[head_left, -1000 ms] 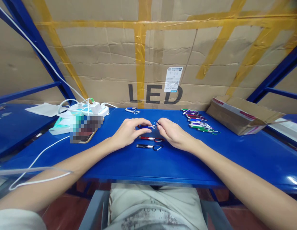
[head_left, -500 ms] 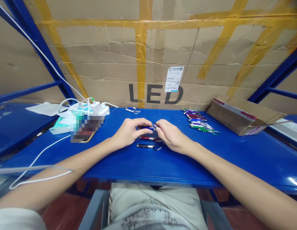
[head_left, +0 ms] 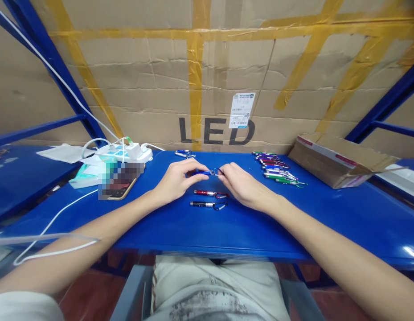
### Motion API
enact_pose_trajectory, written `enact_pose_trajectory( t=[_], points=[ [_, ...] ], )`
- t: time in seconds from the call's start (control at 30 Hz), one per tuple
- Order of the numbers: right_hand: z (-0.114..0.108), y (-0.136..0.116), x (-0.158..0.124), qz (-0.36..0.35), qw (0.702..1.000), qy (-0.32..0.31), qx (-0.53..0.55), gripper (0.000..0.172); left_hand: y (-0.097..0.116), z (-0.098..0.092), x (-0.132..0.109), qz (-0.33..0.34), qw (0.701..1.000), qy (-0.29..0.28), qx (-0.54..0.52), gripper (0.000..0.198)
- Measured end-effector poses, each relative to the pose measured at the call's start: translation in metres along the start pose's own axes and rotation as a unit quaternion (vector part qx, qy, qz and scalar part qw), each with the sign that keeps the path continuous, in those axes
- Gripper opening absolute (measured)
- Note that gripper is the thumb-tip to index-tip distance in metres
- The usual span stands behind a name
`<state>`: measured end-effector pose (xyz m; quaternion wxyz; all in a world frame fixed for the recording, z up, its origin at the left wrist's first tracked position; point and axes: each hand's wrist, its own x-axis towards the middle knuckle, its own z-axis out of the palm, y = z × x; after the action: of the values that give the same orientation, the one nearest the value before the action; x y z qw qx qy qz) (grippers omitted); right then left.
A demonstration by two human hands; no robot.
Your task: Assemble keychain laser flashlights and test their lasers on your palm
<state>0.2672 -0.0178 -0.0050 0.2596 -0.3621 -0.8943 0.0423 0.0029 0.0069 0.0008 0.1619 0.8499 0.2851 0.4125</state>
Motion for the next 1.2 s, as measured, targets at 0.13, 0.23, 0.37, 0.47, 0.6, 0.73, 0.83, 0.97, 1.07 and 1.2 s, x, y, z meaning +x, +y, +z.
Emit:
enact_pose_trajectory(
  t=[0.13,0.23,0.37,0.47,0.6,0.73,0.83,0.97,1.07,1.2],
  points=[
    [-0.002,0.004,0.000,-0.008,1.000,-0.009,-0.008,0.029,-0.005,-0.002,0.001,0.009,1.000,-0.005,0.028,0.027],
    [-0.003,0.009,0.000,-0.024,1.000,-0.012,-0.008,0.029,-0.009,-0.002,0.001,0.019,0.999,-0.014,0.031,0.027],
    [-0.004,0.018,-0.001,-0.026,1.000,-0.003,-0.013,0.026,-0.012,-0.002,0.000,0.025,0.998,-0.041,0.043,0.030],
    [-0.006,0.025,-0.001,-0.017,1.000,0.001,-0.013,0.027,-0.013,-0.002,0.000,0.024,0.996,-0.064,0.059,0.031],
    [-0.010,0.031,0.000,-0.005,1.000,-0.006,0.017,0.030,-0.014,-0.002,0.000,0.014,0.994,-0.086,0.068,0.030],
    [-0.012,0.031,0.001,0.005,0.999,-0.017,0.049,0.030,-0.014,-0.003,0.000,0.007,0.993,-0.091,0.075,0.026],
    [-0.013,0.031,0.001,0.014,0.997,-0.024,0.070,0.030,-0.013,-0.004,0.000,0.002,0.992,-0.098,0.080,0.023],
    [-0.014,0.031,0.002,0.051,0.992,-0.033,0.109,0.027,-0.013,-0.003,0.000,-0.010,0.991,-0.102,0.089,0.018],
    [-0.013,0.032,0.002,0.089,0.985,-0.040,0.146,0.026,-0.014,-0.002,-0.001,-0.019,0.990,-0.104,0.098,0.014],
    [-0.011,0.031,0.003,0.122,0.975,-0.040,0.180,0.028,-0.015,-0.002,-0.001,-0.023,0.989,-0.110,0.094,0.011]
  ],
)
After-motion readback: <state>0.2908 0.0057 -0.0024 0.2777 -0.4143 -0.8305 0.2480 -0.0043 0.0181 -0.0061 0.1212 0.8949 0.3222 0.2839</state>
